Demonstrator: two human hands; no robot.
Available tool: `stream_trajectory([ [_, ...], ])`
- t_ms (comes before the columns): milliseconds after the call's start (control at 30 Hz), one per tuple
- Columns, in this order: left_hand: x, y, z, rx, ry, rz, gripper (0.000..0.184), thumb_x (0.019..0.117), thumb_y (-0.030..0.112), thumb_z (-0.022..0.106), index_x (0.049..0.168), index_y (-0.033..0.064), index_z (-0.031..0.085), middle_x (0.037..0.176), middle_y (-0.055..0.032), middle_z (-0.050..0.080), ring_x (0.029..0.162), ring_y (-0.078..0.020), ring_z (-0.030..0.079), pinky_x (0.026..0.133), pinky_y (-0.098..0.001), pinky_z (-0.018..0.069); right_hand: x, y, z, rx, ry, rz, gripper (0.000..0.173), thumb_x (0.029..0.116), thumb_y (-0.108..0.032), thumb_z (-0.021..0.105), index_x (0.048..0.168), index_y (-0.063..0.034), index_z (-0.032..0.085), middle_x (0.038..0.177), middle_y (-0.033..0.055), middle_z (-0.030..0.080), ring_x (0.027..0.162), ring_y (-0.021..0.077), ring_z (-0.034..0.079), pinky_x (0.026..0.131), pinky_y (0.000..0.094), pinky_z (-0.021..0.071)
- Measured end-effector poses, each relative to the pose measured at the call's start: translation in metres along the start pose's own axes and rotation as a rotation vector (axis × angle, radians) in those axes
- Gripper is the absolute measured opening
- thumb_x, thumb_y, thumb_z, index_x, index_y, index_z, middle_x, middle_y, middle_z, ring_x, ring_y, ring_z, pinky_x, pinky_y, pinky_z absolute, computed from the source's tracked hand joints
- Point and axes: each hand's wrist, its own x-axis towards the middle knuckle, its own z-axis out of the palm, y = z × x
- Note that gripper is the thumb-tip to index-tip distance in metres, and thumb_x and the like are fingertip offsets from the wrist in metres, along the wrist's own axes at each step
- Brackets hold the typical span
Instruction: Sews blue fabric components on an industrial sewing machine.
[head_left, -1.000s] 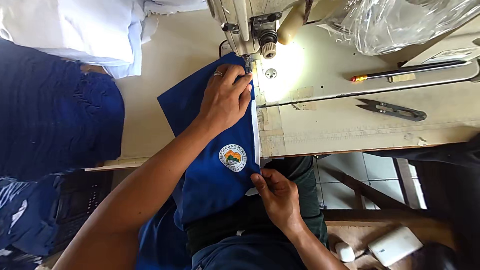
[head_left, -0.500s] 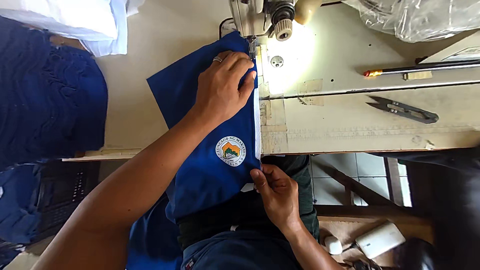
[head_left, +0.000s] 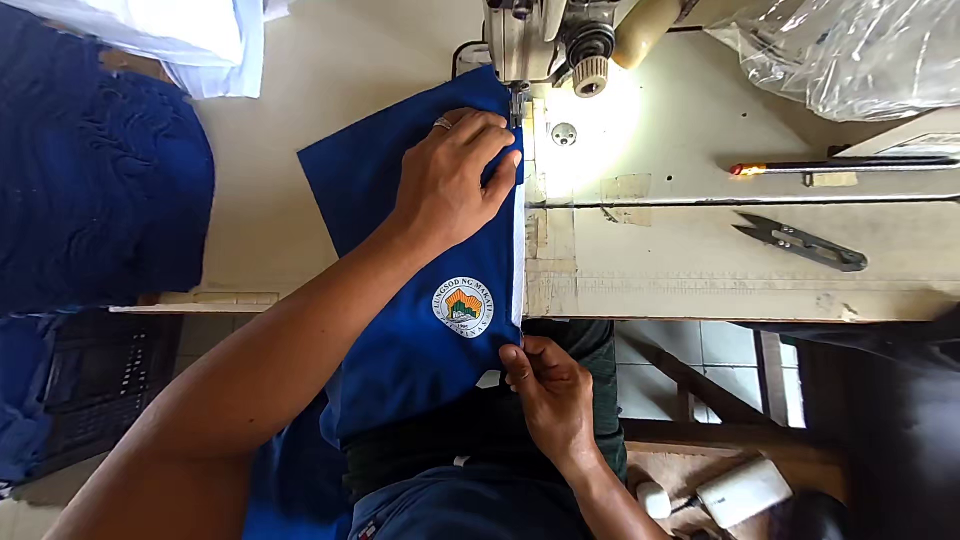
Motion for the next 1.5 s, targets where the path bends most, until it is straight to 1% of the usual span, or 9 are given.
stream_trajectory([
  [700,0.010,-0.024,-0.006,-0.152,-0.096,0.062,0.034,0.1044,0.027,0.056,0.120,0.0035,0.073,0.135,-0.0126,0.067,0.131,-0.0214,0.060,0.110,-0.0343,0.0483,0.011,0.004,0.001,-0.026,0.034,-0.030,0.014,0.0993,-0.010,0.067,0.102,0.0036,0.071,0.081,0.0016,0.073,0.066,0.0020,0.067,0.059,0.0182,0.0579],
  [767,0.010,-0.022,-0.013,-0.149,-0.153,0.032,0.038,0.1050,0.032,0.056,0.125,0.0038,0.071,0.139,-0.0123,0.064,0.136,-0.0223,0.056,0.114,-0.0359,0.0448,0.010,0.003,0.003,-0.028,0.043,-0.033,0.014,0.0990,-0.009,0.067,0.103,0.0035,0.071,0.081,0.0019,0.073,0.066,0.0022,0.067,0.059,0.0182,0.0579],
  [833,0.001,-0.011,-0.025,-0.070,-0.173,-0.065,0.043,0.1044,0.037,0.056,0.128,0.0036,0.069,0.142,-0.0137,0.062,0.139,-0.0301,0.051,0.116,-0.0445,0.0403,0.009,0.002,0.003,-0.023,0.034,-0.025,0.014,0.0984,-0.009,0.068,0.104,0.0036,0.071,0.083,0.0026,0.074,0.067,0.0030,0.068,0.060,0.0188,0.0587],
  [900,-0.011,-0.005,-0.027,-0.003,-0.134,-0.134,0.042,0.1039,0.040,0.056,0.123,0.0037,0.068,0.132,-0.0166,0.064,0.128,-0.0360,0.056,0.105,-0.0511,0.0453,0.008,-0.001,0.001,-0.018,0.021,-0.007,0.014,0.0977,-0.010,0.069,0.103,0.0028,0.072,0.082,0.0021,0.075,0.066,0.0027,0.068,0.059,0.0187,0.0586],
  [967,-0.018,-0.012,-0.021,-0.028,-0.090,-0.121,0.034,0.1055,0.035,0.055,0.113,0.0063,0.071,0.124,-0.0159,0.067,0.121,-0.0351,0.060,0.097,-0.0529,0.0464,0.007,-0.006,0.000,-0.018,-0.009,0.003,0.014,0.0981,-0.012,0.069,0.101,0.0015,0.073,0.080,0.0006,0.073,0.064,0.0017,0.066,0.057,0.0181,0.0569],
  [1167,-0.011,-0.031,-0.024,-0.124,-0.115,-0.047,0.031,0.1053,0.032,0.056,0.111,0.0044,0.071,0.125,-0.0166,0.065,0.124,-0.0295,0.060,0.106,-0.0444,0.0464,0.009,0.004,0.007,-0.033,-0.077,0.073,0.019,0.0994,-0.021,0.069,0.095,-0.0023,0.073,0.071,-0.0018,0.069,0.056,0.0015,0.062,0.051,0.0193,0.0537],
  [1267,-0.015,-0.016,-0.033,-0.072,-0.159,-0.066,0.037,0.1055,0.033,0.055,0.119,0.0018,0.068,0.134,-0.0194,0.062,0.130,-0.0344,0.056,0.111,-0.0519,0.0434,0.008,0.012,-0.004,-0.128,-0.045,0.062,0.024,0.0999,-0.026,0.068,0.096,-0.0030,0.074,0.073,-0.0010,0.070,0.059,0.0011,0.063,0.056,0.0198,0.0545],
  [1367,-0.033,0.014,-0.041,-0.025,-0.122,-0.134,0.044,0.1052,0.036,0.055,0.131,0.0020,0.064,0.144,-0.0195,0.057,0.142,-0.0400,0.046,0.117,-0.0596,0.0351,0.010,0.005,-0.015,-0.207,-0.050,0.020,0.027,0.1003,-0.028,0.067,0.095,-0.0025,0.074,0.075,0.0012,0.070,0.064,0.0020,0.064,0.062,0.0212,0.0548],
  [1500,-0.056,0.050,-0.046,-0.113,-0.013,-0.159,0.037,0.1036,0.034,0.059,0.125,0.0048,0.070,0.138,-0.0159,0.063,0.135,-0.0347,0.053,0.109,-0.0537,0.0452,0.012,0.005,-0.018,-0.270,-0.104,-0.007,0.030,0.1010,-0.031,0.065,0.095,-0.0028,0.074,0.078,0.0033,0.070,0.068,0.0046,0.065,0.065,0.0242,0.0549],
])
